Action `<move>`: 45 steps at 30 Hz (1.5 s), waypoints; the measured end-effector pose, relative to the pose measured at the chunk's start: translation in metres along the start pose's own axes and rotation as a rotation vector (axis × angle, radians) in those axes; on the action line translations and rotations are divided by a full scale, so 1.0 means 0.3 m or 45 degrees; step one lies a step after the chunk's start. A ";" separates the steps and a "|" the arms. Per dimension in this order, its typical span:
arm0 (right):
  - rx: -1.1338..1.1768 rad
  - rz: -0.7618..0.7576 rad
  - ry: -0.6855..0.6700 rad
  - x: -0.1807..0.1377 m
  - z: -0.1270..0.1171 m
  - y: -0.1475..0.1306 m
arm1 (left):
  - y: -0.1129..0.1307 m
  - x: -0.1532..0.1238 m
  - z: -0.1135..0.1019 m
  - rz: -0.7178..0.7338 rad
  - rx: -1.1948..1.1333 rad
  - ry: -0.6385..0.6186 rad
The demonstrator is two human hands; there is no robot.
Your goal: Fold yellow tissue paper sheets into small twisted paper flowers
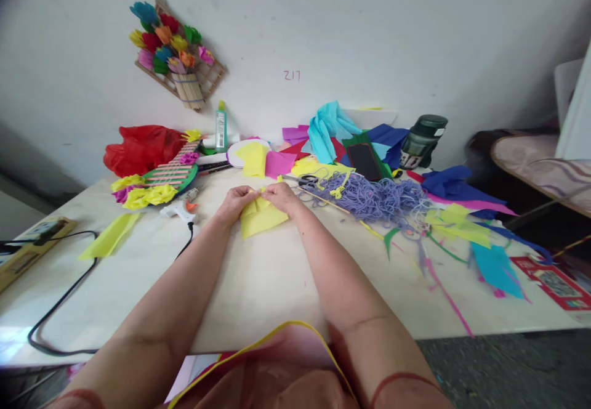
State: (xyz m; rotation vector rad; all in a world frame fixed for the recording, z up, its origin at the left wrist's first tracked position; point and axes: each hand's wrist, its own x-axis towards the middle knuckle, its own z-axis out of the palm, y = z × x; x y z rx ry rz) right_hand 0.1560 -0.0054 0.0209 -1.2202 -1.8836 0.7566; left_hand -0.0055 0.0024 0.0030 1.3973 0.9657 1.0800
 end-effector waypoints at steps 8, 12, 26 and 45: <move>0.018 0.044 -0.031 0.001 -0.018 0.017 | 0.002 -0.001 -0.004 0.024 -0.031 0.073; -0.006 0.049 0.011 0.006 -0.025 0.020 | 0.000 0.002 -0.009 0.062 -0.089 0.100; 0.728 0.348 0.101 0.001 -0.014 0.009 | 0.001 0.018 0.009 0.099 -0.104 0.374; 0.356 0.345 0.154 0.010 0.016 -0.012 | -0.008 0.024 -0.003 0.239 0.331 0.576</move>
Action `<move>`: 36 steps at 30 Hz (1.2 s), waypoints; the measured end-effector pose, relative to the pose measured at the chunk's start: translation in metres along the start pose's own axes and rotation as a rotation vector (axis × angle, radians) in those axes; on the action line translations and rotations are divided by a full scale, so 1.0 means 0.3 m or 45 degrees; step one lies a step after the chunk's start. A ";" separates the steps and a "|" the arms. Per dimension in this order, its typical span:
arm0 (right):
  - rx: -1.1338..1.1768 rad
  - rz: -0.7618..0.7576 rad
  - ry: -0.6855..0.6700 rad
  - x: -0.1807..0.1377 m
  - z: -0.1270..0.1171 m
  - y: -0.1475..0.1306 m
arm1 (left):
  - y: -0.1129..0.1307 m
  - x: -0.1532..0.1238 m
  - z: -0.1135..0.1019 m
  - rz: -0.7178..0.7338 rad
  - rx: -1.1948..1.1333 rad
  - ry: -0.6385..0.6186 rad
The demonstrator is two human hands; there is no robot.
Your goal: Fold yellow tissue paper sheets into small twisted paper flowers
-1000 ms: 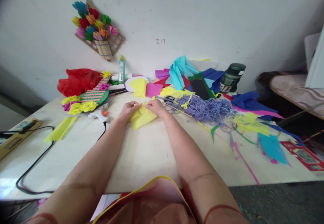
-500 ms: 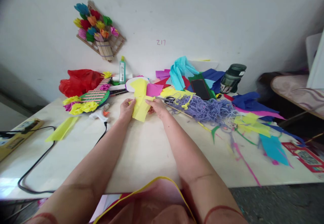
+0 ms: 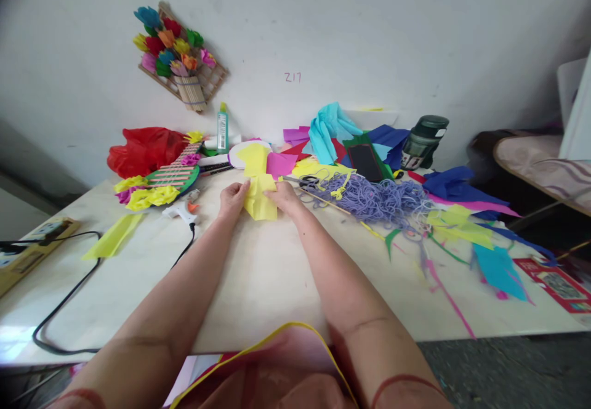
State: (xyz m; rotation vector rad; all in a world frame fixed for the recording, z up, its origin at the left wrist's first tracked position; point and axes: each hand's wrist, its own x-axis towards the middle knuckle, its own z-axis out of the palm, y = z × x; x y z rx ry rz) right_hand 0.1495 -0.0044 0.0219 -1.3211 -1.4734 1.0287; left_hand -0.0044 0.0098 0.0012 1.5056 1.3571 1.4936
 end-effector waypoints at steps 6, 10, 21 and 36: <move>-0.030 -0.026 -0.084 -0.026 0.006 -0.024 | -0.016 0.015 0.004 0.157 0.321 -0.008; -0.149 -0.058 0.028 -0.019 0.004 -0.021 | -0.013 0.013 0.009 0.133 0.264 -0.011; -0.152 -0.294 0.056 0.021 0.008 0.038 | -0.009 0.006 0.007 0.004 0.041 -0.017; -0.122 -0.349 0.049 0.017 0.007 0.037 | 0.001 0.002 0.011 -0.136 -0.117 -0.022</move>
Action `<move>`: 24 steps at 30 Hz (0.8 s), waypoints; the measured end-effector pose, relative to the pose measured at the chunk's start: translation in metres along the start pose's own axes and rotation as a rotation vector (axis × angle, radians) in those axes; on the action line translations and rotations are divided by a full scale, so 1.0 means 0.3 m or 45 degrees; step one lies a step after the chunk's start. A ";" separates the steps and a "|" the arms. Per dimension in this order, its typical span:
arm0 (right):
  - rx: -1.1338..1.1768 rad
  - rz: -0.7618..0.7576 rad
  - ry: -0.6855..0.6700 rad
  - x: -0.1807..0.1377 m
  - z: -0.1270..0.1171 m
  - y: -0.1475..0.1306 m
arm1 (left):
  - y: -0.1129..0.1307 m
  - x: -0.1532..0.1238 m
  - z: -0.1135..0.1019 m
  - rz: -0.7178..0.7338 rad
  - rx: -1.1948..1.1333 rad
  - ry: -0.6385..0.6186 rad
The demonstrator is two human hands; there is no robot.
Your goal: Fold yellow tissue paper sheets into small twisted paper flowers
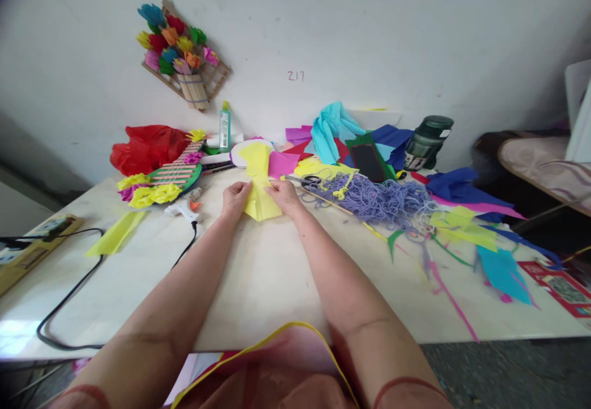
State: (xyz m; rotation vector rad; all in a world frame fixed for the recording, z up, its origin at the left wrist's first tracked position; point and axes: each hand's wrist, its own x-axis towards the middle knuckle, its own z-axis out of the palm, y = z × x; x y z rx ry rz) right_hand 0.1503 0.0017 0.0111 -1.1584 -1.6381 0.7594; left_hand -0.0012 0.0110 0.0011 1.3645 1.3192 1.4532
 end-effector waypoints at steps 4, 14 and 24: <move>0.013 -0.031 -0.040 0.000 0.006 -0.001 | -0.011 0.008 -0.005 -0.017 0.001 0.057; 0.158 -0.045 -0.036 -0.015 0.009 -0.030 | -0.009 0.001 -0.010 -0.049 -0.164 -0.008; 0.118 -0.066 -0.052 -0.019 0.003 -0.032 | -0.002 -0.002 -0.009 -0.069 -0.265 -0.039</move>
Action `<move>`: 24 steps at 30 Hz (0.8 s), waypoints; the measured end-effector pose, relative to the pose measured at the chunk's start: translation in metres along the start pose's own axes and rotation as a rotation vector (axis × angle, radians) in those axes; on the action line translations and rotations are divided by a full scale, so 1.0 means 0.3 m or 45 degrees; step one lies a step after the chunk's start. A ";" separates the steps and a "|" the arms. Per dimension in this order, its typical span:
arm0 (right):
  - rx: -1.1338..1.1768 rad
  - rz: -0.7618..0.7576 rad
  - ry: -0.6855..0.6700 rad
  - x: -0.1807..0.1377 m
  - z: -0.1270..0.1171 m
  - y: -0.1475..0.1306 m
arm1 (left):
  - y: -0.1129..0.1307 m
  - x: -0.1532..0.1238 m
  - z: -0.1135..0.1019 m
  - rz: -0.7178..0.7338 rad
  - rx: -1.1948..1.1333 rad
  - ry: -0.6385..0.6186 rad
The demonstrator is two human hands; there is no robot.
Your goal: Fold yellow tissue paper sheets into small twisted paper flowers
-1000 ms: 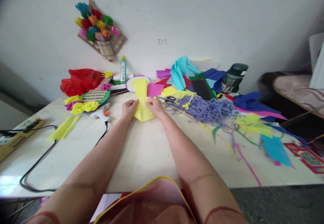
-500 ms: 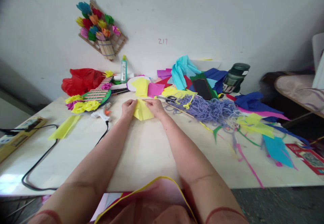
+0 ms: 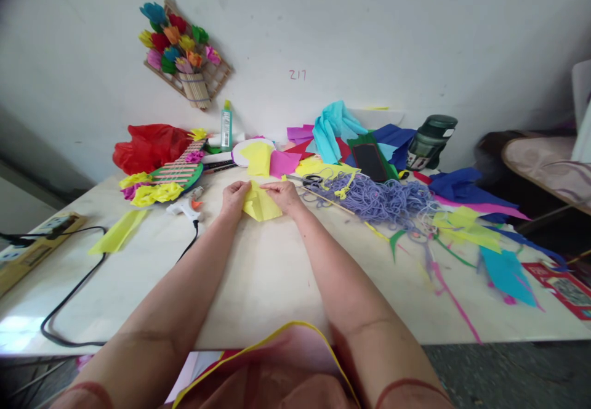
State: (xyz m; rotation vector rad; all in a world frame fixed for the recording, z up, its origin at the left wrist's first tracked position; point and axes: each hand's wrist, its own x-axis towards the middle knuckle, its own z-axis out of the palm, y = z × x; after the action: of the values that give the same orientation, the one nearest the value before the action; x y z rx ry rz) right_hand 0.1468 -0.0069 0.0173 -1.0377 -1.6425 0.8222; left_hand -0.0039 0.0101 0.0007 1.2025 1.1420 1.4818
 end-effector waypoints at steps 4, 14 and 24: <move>-0.059 -0.004 -0.010 0.001 0.000 0.004 | 0.001 -0.003 -0.001 -0.004 -0.018 0.001; -0.191 -0.020 -0.010 0.002 0.000 0.019 | -0.005 0.001 -0.003 -0.031 -0.066 -0.036; -0.268 -0.093 -0.050 0.006 0.005 0.042 | -0.024 0.016 -0.009 -0.039 -0.090 -0.071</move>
State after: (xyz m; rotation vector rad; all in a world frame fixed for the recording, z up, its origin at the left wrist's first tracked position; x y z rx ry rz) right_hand 0.1481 -0.0001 0.0063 -1.1043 -1.8184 0.6349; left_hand -0.0067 0.0158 -0.0059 1.1661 1.0578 1.4449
